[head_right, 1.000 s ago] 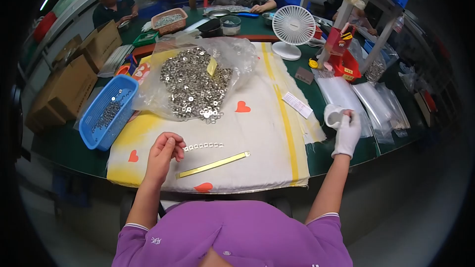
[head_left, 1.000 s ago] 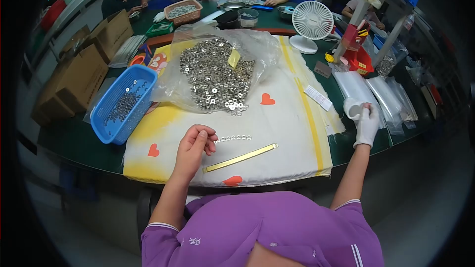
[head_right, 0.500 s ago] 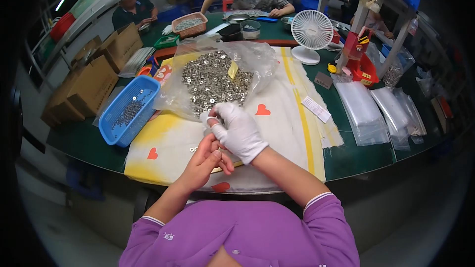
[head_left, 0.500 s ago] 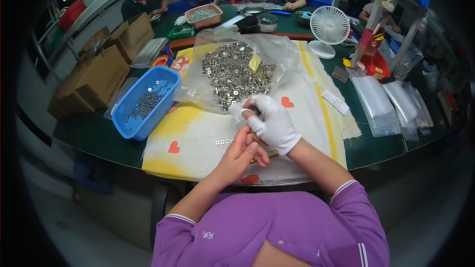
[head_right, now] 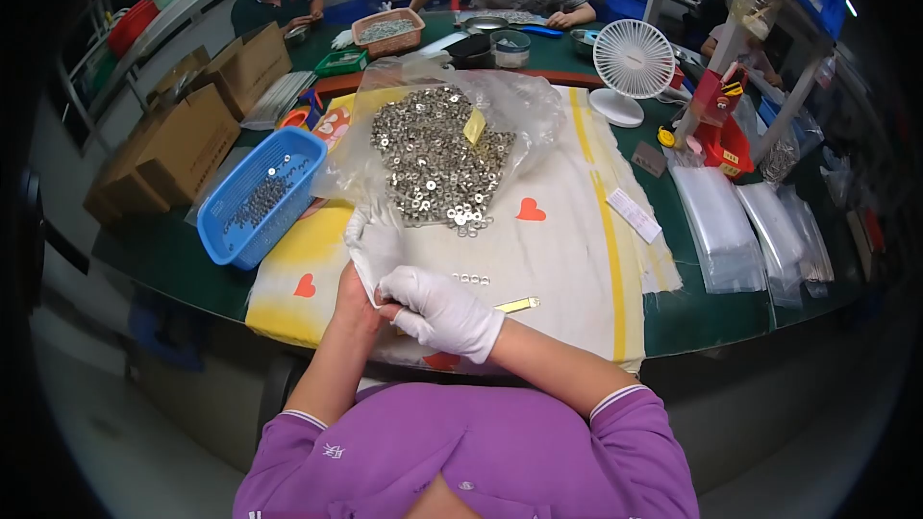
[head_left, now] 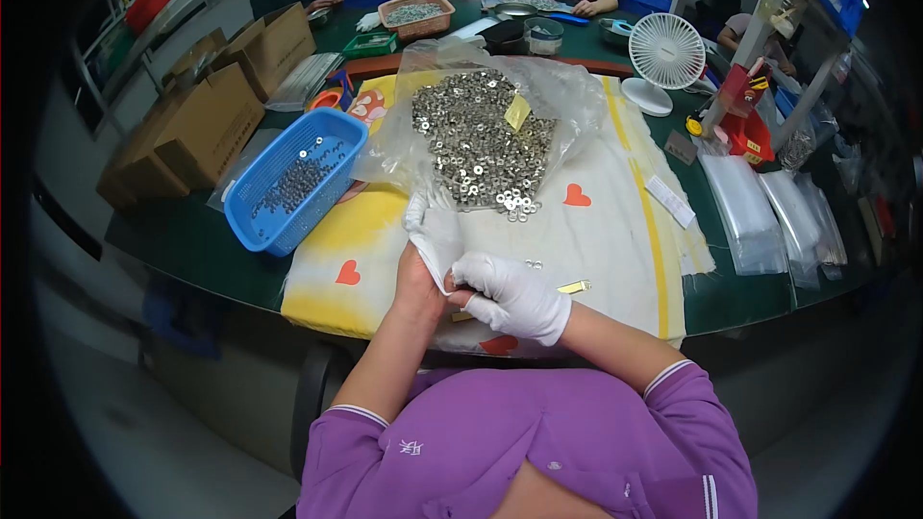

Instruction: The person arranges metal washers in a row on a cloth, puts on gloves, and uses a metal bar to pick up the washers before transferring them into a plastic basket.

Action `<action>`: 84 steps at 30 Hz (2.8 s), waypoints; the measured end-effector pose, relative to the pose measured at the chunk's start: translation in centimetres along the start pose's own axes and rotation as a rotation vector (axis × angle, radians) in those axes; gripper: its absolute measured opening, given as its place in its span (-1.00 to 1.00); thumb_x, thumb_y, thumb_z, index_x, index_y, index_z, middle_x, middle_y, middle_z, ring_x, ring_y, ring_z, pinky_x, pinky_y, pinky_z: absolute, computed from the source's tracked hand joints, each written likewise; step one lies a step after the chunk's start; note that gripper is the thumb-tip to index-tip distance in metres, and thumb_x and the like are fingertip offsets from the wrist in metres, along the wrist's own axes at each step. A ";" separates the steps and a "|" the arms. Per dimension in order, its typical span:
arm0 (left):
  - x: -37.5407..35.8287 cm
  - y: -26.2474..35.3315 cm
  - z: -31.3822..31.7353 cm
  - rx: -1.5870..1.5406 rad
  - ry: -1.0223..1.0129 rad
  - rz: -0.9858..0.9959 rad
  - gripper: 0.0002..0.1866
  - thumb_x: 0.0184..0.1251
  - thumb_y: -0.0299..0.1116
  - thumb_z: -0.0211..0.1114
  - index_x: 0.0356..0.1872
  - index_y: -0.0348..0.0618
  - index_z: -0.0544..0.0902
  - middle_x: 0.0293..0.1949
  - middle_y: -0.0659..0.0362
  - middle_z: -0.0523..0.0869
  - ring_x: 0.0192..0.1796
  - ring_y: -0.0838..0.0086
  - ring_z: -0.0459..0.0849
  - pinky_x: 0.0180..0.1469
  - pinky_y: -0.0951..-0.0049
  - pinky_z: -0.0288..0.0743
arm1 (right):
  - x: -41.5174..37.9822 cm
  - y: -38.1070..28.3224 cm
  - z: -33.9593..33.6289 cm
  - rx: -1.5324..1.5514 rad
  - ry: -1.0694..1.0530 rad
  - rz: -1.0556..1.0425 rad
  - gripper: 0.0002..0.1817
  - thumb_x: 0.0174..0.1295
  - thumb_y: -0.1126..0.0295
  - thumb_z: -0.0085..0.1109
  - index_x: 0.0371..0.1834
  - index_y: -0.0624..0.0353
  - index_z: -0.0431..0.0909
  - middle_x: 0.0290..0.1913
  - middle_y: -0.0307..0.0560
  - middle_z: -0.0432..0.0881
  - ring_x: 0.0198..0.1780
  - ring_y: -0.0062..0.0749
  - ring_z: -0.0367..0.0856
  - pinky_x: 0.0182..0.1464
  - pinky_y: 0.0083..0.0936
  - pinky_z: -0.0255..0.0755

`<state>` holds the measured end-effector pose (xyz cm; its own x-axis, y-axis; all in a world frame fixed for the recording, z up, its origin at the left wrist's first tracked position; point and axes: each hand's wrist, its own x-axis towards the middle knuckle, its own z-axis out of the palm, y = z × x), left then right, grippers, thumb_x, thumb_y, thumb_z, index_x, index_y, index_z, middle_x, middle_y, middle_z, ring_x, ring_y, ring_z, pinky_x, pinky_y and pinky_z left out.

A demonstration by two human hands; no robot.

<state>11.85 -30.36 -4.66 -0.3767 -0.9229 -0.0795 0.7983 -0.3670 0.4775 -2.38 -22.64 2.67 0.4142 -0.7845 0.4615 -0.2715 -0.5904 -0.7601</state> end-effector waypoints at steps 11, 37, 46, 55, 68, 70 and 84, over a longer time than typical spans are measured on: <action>-0.5 1.2 6.4 -0.112 -0.414 0.060 -0.51 0.48 -0.14 -0.08 0.34 -0.10 0.27 0.28 -0.01 0.37 0.38 0.23 0.24 0.45 0.20 -0.04 | -0.2 0.3 0.3 0.039 0.068 0.167 -0.89 0.15 0.49 0.16 -0.27 0.18 0.49 -0.37 -0.03 0.48 -0.31 -0.19 0.48 -0.19 -0.44 0.38; -8.1 5.4 1.4 1.920 -0.422 0.317 -0.68 -0.15 -0.36 0.47 -0.31 -0.18 0.62 -0.34 0.06 0.55 -0.20 0.15 0.54 -0.13 0.25 0.46 | -7.3 1.0 -8.3 -0.493 -0.138 0.536 -0.76 -0.05 0.50 0.32 -0.28 0.22 0.55 -0.24 0.00 0.52 -0.18 -0.17 0.53 -0.13 -0.38 0.43; -5.8 5.8 1.7 2.046 -0.458 0.533 -0.83 -0.09 -0.42 0.39 -0.45 -0.13 0.58 -0.40 0.13 0.54 -0.25 0.20 0.55 -0.21 0.24 0.45 | -6.5 2.0 -7.3 -0.594 -0.106 0.368 -0.82 -0.05 0.46 0.30 -0.37 0.19 0.53 -0.35 -0.02 0.51 -0.24 -0.14 0.49 -0.18 -0.34 0.40; -2.2 7.0 -0.1 2.005 -0.375 0.508 -0.82 -0.07 -0.47 0.40 -0.42 -0.17 0.58 -0.36 0.13 0.56 -0.23 0.22 0.55 -0.18 0.30 0.44 | -4.8 4.6 -7.0 -0.491 -0.027 0.440 -0.84 0.02 0.47 0.27 -0.34 0.25 0.55 -0.33 -0.01 0.51 -0.25 -0.18 0.53 -0.16 -0.40 0.43; -1.2 6.4 -1.0 1.966 -0.267 0.585 -0.95 0.09 -0.47 0.32 -0.40 -0.17 0.64 -0.36 0.12 0.58 -0.23 0.21 0.57 -0.17 0.30 0.46 | -4.9 5.5 -7.4 -0.415 0.079 0.454 -0.90 0.10 0.51 0.16 -0.33 0.25 0.62 -0.34 0.03 0.56 -0.26 -0.13 0.56 -0.17 -0.37 0.45; -1.1 6.4 -1.1 1.964 -0.272 0.583 -0.94 0.09 -0.48 0.32 -0.40 -0.17 0.64 -0.37 0.12 0.58 -0.23 0.21 0.57 -0.17 0.29 0.46 | -4.4 5.2 -7.7 -0.434 0.040 0.444 -0.90 0.08 0.51 0.17 -0.33 0.25 0.62 -0.35 0.02 0.56 -0.27 -0.13 0.56 -0.18 -0.37 0.45; -1.6 6.7 -1.6 1.989 -0.252 0.624 -0.89 -0.03 -0.53 0.35 -0.42 -0.18 0.64 -0.41 0.13 0.59 -0.30 0.20 0.57 -0.24 0.29 0.45 | -3.4 7.0 -8.0 -0.533 -0.065 0.196 -0.91 -0.02 0.54 0.24 -0.41 0.21 0.61 -0.42 -0.04 0.56 -0.34 -0.17 0.54 -0.29 -0.36 0.44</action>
<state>18.52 -31.54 -2.70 -0.4982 -0.7502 0.4347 -0.5835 0.6609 0.4719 -12.66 -25.61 -0.53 0.3596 -0.8858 0.2934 -0.7425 -0.4621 -0.4850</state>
